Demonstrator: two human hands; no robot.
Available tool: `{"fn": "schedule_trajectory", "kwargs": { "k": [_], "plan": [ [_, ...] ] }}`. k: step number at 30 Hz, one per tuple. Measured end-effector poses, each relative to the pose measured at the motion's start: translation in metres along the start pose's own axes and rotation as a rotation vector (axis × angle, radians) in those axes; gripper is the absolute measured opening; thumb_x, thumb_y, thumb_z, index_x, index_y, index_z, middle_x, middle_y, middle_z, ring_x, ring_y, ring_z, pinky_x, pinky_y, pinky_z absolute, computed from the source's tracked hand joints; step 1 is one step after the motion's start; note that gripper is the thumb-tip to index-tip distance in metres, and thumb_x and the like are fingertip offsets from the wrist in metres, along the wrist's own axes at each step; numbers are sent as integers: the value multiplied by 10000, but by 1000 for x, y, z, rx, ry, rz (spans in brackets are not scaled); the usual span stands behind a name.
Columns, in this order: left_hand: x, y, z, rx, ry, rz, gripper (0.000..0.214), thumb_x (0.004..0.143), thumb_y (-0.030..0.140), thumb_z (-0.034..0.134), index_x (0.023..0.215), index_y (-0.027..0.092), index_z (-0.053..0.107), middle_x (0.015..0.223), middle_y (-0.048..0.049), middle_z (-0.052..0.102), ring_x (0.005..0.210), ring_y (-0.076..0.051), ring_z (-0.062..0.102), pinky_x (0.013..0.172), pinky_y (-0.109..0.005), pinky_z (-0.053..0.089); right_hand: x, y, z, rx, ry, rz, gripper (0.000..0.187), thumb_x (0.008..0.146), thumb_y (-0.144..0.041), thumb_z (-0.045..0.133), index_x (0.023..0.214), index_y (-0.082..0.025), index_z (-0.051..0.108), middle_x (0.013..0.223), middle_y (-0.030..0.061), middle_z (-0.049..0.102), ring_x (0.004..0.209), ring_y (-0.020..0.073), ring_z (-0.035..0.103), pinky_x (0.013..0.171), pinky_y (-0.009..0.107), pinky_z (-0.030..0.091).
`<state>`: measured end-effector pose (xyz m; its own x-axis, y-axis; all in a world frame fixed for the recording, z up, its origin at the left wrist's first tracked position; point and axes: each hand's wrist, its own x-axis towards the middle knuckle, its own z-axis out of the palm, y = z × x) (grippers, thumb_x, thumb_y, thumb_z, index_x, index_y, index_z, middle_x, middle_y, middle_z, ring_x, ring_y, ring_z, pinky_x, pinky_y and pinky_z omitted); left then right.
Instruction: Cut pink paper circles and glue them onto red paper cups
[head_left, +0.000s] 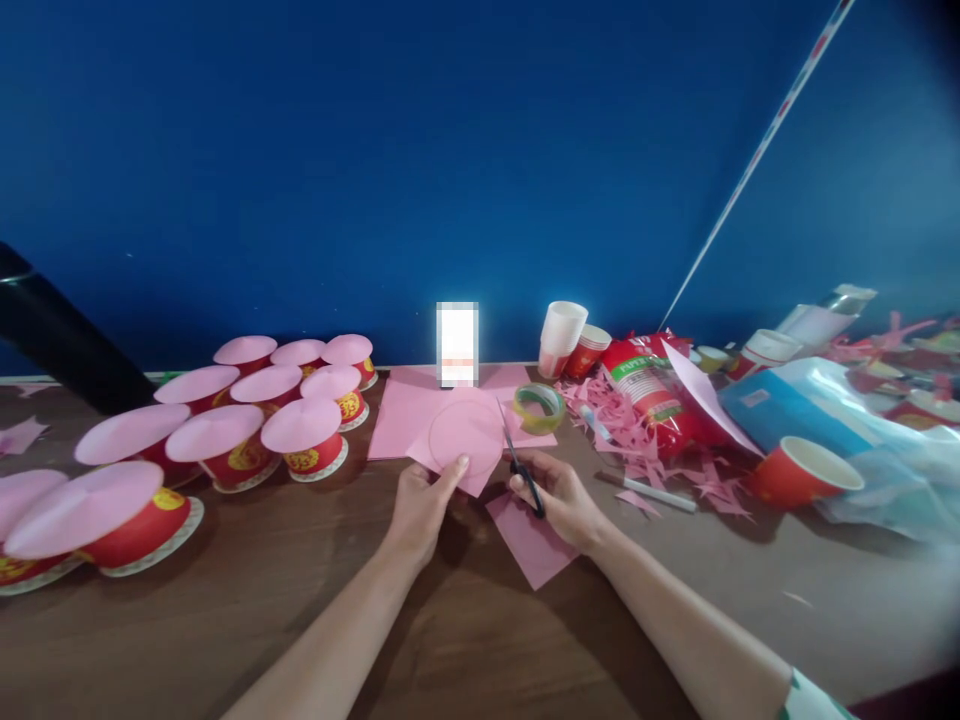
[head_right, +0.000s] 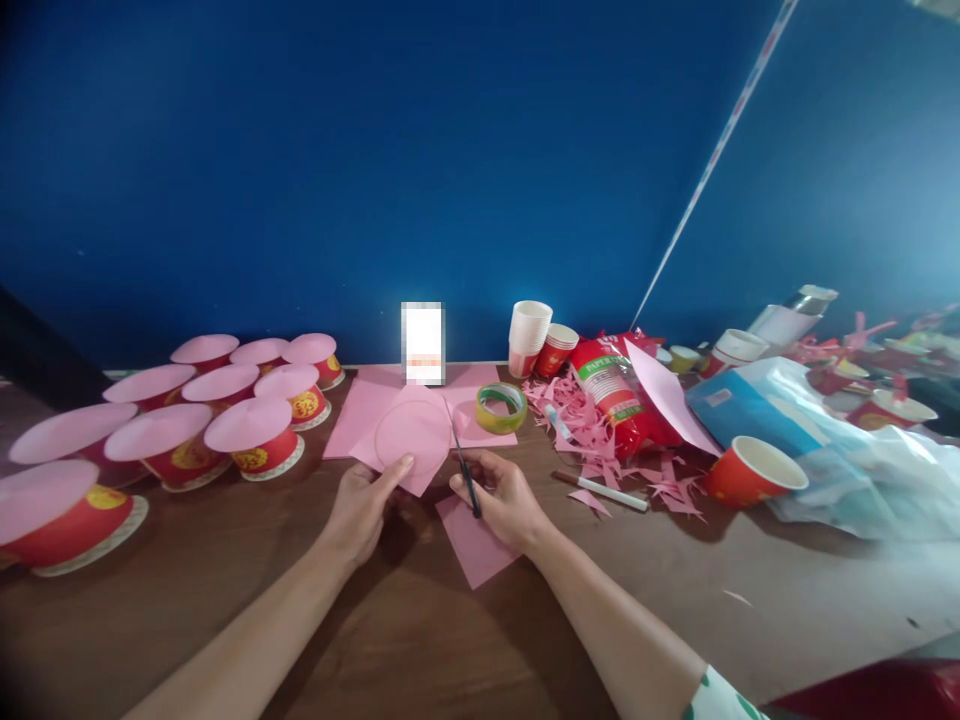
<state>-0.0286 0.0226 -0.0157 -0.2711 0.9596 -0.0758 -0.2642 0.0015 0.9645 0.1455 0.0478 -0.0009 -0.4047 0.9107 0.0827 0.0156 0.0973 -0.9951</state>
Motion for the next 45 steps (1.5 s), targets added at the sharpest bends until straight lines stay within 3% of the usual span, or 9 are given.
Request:
{"fn": "schedule_trajectory", "kwargs": {
  "k": [9, 26, 36, 45],
  "plan": [
    [-8, 6, 9, -48, -53, 12, 366, 657, 354, 700, 901, 89, 634, 576, -4, 597, 494, -102, 523, 447, -199, 409, 1, -2, -2, -49, -13, -53, 394, 759, -403, 609, 1046, -132, 594, 801, 37, 593, 689, 119, 518, 607, 234, 427],
    [-7, 1, 7, -31, -61, 12, 389, 666, 358, 699, 937, 89, 624, 610, -24, 602, 493, -111, 525, 454, -213, 434, 0, -2, -4, -66, 1, -46, 401, 747, -384, 626, 1035, -105, 607, 743, 27, 557, 578, 85, 413, 482, 200, 329],
    [-7, 1, 6, -18, -74, 1, 401, 674, 372, 688, 957, 96, 619, 560, -2, 573, 468, -111, 513, 437, -216, 422, 1, 0, -4, -45, 21, -25, 387, 723, -378, 648, 1015, -124, 624, 612, -25, 508, 502, 70, 395, 476, 206, 343],
    [-7, 0, 6, -36, -74, 0, 430, 655, 382, 697, 961, 87, 631, 661, -38, 635, 480, -94, 507, 459, -208, 425, 1, -1, -4, -26, 24, -9, 381, 699, -342, 673, 1007, -123, 631, 600, -31, 499, 486, 63, 378, 445, 190, 314]
  ]
}}
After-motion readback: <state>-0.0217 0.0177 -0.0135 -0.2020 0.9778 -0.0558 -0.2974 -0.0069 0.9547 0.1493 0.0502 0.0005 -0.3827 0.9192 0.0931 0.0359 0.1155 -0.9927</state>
